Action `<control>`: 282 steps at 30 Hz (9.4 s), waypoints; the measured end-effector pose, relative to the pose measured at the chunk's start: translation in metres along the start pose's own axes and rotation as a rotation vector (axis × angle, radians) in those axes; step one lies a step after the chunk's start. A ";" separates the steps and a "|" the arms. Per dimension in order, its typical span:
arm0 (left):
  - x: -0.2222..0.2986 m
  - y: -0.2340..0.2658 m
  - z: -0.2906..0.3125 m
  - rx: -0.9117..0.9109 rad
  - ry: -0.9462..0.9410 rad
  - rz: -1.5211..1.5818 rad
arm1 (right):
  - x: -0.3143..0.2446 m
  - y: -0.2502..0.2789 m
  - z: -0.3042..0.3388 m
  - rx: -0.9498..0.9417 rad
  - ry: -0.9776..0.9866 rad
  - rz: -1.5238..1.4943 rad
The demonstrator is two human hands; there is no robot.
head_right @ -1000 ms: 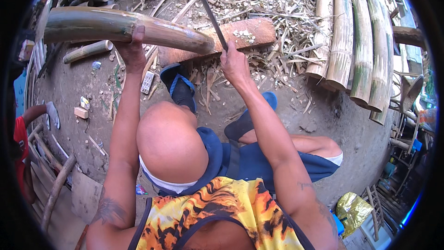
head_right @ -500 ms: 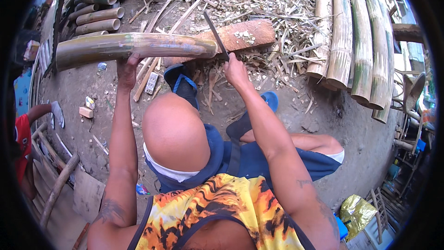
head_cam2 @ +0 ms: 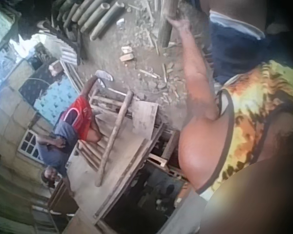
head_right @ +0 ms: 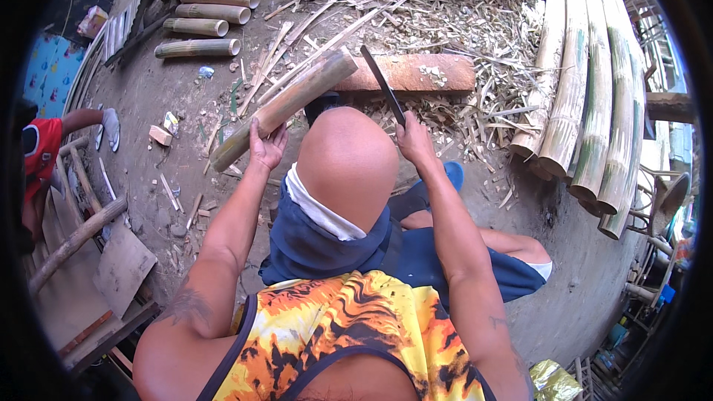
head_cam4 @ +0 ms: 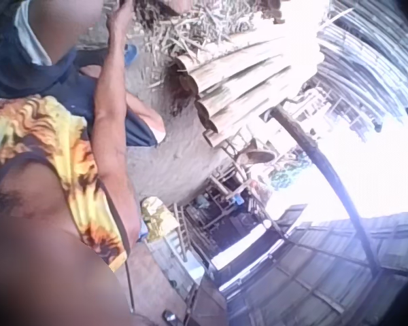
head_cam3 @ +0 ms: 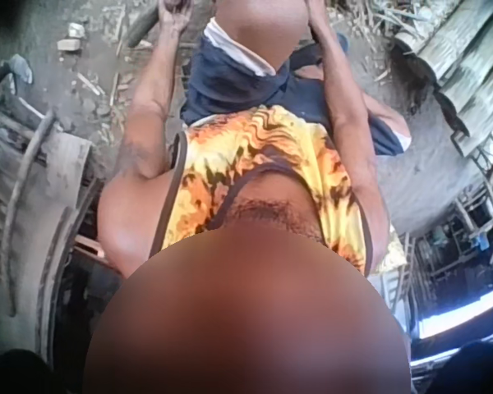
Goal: The person sits on the ground and uses a knife to shave the outer surface of a bamboo pole. They rotate the pole and continue shaving along its length, producing wood shavings.
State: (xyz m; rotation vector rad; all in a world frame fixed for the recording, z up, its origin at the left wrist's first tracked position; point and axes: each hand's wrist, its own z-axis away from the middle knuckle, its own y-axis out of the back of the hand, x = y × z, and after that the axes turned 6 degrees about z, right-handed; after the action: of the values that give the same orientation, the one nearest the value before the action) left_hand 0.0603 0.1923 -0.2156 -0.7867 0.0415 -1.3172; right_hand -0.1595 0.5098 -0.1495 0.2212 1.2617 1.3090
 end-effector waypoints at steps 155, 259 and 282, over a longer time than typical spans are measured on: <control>-0.025 -0.236 0.007 -0.584 -0.987 -0.688 | -0.035 0.021 -0.034 0.337 0.039 -0.117; -0.021 -0.226 0.022 -0.574 -0.644 -0.483 | 0.018 -0.024 -0.064 0.113 -0.130 -0.120; -0.010 -0.225 0.019 -0.684 -0.792 -0.847 | -0.031 0.025 -0.078 0.254 -0.040 0.028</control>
State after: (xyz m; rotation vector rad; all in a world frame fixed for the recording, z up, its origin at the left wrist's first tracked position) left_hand -0.1240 0.2020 -0.0846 -2.0210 -0.5530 -1.6894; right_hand -0.2272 0.4547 -0.1434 0.4437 1.3943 1.1603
